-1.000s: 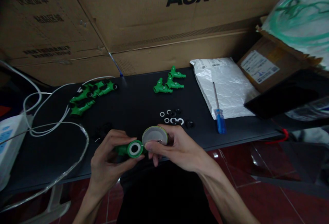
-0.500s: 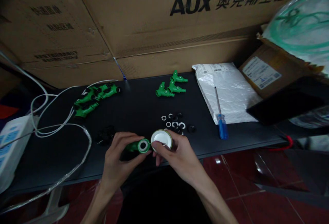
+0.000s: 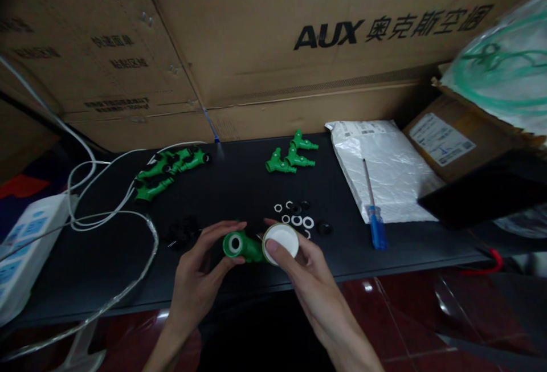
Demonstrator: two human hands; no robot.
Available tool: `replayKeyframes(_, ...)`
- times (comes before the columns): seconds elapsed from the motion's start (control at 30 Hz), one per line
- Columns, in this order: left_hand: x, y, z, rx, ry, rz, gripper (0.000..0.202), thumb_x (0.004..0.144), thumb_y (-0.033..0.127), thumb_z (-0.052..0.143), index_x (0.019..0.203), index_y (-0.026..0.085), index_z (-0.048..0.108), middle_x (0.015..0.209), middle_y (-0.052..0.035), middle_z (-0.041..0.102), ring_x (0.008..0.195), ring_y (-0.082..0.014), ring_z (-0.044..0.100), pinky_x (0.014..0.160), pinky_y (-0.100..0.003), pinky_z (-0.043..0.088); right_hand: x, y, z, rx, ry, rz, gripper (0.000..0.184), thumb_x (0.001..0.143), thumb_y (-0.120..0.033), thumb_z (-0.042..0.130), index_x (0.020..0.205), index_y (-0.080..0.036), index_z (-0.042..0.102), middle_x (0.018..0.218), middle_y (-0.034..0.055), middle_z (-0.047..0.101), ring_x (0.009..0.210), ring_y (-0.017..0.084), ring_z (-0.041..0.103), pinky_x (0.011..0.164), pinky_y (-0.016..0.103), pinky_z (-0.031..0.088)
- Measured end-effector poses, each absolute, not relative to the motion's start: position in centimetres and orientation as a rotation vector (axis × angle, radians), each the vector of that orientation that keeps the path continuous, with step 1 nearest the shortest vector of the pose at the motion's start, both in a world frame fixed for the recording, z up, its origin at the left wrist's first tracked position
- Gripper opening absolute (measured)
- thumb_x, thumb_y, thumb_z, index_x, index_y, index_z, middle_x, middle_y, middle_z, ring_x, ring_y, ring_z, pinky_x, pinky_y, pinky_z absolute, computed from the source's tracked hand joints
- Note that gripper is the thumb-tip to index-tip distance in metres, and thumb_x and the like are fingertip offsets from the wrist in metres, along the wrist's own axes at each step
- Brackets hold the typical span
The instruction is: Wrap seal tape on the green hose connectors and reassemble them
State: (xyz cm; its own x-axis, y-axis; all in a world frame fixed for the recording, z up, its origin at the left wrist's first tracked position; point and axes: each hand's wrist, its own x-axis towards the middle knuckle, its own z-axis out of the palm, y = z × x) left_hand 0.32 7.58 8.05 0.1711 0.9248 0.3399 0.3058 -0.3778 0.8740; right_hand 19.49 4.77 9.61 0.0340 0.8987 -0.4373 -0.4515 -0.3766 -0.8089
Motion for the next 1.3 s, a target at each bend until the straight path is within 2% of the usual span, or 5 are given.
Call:
replayKeyframes(0.13, 0.8, 7.1, 7.6, 1.648, 1.012, 1.248, 0.034, 0.098, 0.02, 0.072, 0.127, 0.035, 0.062, 0.135, 0.0015, 0.075, 0.128, -0.0191, 0.069, 0.11, -0.037, 0.056, 18.4, 4.7, 9.6, -0.95, -0.49, 1.695, 0.027, 0.083, -0.043, 0.087, 0.105, -0.026, 0.083, 0.116, 0.0073, 0.078, 0.108, 0.029, 0.073, 0.099, 0.049, 0.059)
replayKeyframes(0.4, 0.4, 7.7, 8.2, 1.732, 1.188, 1.125, 0.014, 0.098, 0.024, 0.07, 0.107, 0.031, 0.079, 0.13, -0.0024, 0.076, 0.12, -0.0213, 0.073, 0.106, -0.035, 0.058, 18.4, 4.7, 9.0, -1.143, -0.89, 1.396, 0.027, 0.092, -0.04, 0.08, 0.118, -0.031, 0.079, 0.112, 0.0015, 0.079, 0.106, 0.017, 0.074, 0.094, 0.022, 0.057)
replayKeyframes(0.67, -0.1, 8.4, 7.5, 1.351, 1.154, 0.999, 0.008, 0.085, 0.035, 0.081, 0.087, 0.03, 0.087, 0.119, -0.008, 0.075, 0.115, -0.0269, 0.073, 0.1, -0.037, 0.061, 18.1, 4.7, 6.9, -1.12, -1.162, 1.164, 0.023, 0.094, -0.024, 0.076, 0.114, -0.035, 0.08, 0.119, -0.0012, 0.078, 0.098, 0.012, 0.077, 0.088, 0.015, 0.059)
replayKeyframes(0.97, 0.4, 7.9, 6.5, 1.18, 1.209, 1.069, 0.024, 0.077, 0.047, 0.088, 0.079, 0.023, 0.086, 0.111, -0.01, 0.067, 0.108, -0.0277, 0.073, 0.091, -0.034, 0.064, 18.3, 4.9, 6.5, -1.159, -1.175, 1.186, 0.018, 0.092, -0.026, 0.077, 0.109, -0.028, 0.082, 0.12, 0.0053, 0.078, 0.093, 0.018, 0.077, 0.082, 0.024, 0.063)
replayKeyframes(1.3, -0.1, 7.9, 6.0, 1.266, 1.206, 1.058, 0.011, 0.081, 0.035, 0.086, 0.078, 0.025, 0.083, 0.108, -0.0058, 0.064, 0.103, -0.0218, 0.073, 0.088, -0.029, 0.064, 18.7, 4.9, 6.9, -1.144, -1.107, 1.328, 0.02, 0.092, -0.031, 0.078, 0.112, -0.03, 0.081, 0.117, 0.003, 0.079, 0.094, 0.017, 0.076, 0.086, 0.025, 0.06)
